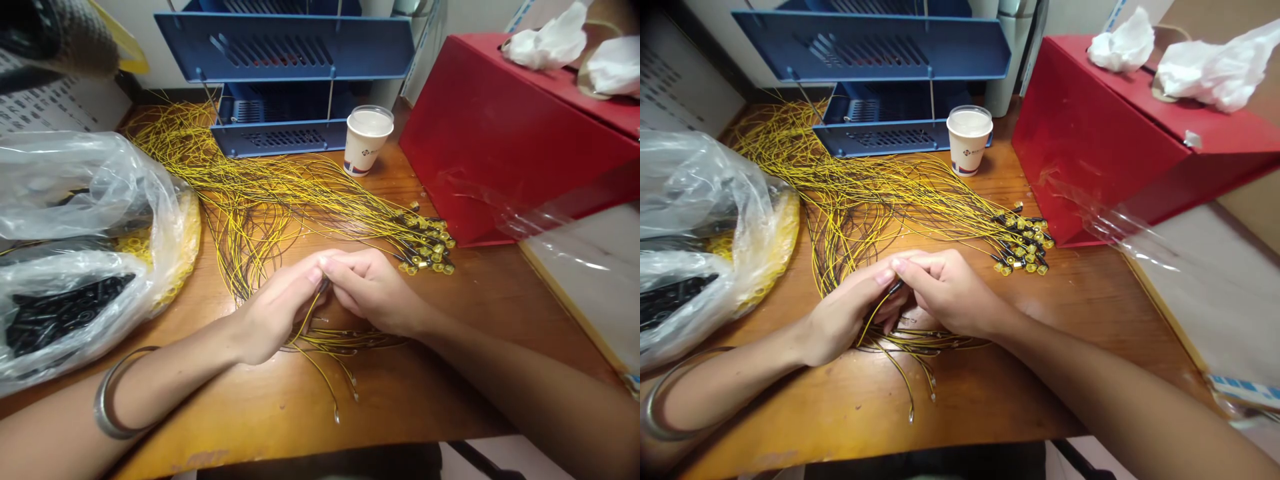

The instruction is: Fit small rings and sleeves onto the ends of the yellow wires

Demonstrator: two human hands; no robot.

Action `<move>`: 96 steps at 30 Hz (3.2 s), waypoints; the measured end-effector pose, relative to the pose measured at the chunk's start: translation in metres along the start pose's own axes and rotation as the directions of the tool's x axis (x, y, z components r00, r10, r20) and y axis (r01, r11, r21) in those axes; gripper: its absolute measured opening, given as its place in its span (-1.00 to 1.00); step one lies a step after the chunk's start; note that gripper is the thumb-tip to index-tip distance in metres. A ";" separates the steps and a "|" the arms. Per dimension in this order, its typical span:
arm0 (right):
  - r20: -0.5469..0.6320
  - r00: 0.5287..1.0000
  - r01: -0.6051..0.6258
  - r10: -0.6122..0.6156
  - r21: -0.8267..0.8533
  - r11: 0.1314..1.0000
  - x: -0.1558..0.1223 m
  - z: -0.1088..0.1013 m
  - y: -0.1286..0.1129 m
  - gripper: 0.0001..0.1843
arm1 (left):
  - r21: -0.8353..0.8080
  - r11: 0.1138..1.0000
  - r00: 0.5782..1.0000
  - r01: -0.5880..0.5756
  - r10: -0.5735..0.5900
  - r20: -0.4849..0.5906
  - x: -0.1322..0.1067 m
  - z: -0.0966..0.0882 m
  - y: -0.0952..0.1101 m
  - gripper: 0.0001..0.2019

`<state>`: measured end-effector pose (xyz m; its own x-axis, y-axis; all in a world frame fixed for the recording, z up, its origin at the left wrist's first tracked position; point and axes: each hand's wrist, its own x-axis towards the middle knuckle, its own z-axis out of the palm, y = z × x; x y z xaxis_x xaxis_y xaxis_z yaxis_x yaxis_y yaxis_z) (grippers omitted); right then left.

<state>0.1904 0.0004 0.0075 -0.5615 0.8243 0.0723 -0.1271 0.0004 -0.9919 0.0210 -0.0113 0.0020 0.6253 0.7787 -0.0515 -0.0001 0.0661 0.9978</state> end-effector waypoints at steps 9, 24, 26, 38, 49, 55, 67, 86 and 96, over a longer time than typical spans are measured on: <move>0.055 0.998 -0.021 0.021 0.011 1.000 0.002 0.000 0.001 -0.40 | 0.094 0.994 0.997 -0.061 0.064 -0.032 0.003 0.001 0.000 -0.54; 0.072 0.997 -0.009 0.009 0.002 1.000 0.002 0.000 0.003 -0.45 | 0.126 0.991 0.999 -0.038 0.042 -0.025 0.001 -0.001 -0.002 -0.51; 0.071 0.997 -0.004 0.004 0.006 1.000 0.002 0.000 0.004 -0.46 | 0.105 0.994 0.999 -0.031 0.034 -0.021 0.001 -0.001 -0.001 -0.52; 0.064 0.998 -0.024 0.023 0.004 1.000 0.002 0.001 0.001 -0.38 | 0.062 0.997 0.997 -0.049 0.053 -0.061 0.004 0.004 0.004 -0.57; 0.046 0.999 -0.001 0.003 -0.051 0.999 0.003 0.001 0.000 -0.36 | 0.077 0.996 0.997 -0.032 0.037 -0.062 0.003 0.003 0.003 -0.54; 0.050 0.999 -0.011 0.012 -0.015 1.000 0.002 0.002 0.000 -0.39 | 0.082 0.995 0.997 -0.053 0.057 -0.051 0.003 0.002 0.003 -0.52; 0.063 0.998 -0.022 0.023 -0.001 1.000 0.002 0.001 0.003 -0.42 | 0.159 0.985 0.997 -0.068 0.074 -0.032 0.002 0.001 0.002 -0.50; 0.026 1.000 0.008 -0.006 -0.075 0.997 0.002 0.000 -0.002 -0.37 | 0.139 0.988 0.998 -0.062 0.066 -0.024 0.002 0.000 0.001 -0.52; 0.037 0.999 -0.002 0.005 -0.086 0.996 0.001 -0.001 0.001 -0.40 | 0.177 0.981 0.997 -0.078 0.081 -0.012 0.003 0.002 0.004 -0.51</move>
<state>0.1909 0.0020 0.0066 -0.5923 0.8026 0.0707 -0.0553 0.0471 -0.9974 0.0246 -0.0101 0.0064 0.6135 0.7892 0.0295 0.0892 -0.1064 0.9903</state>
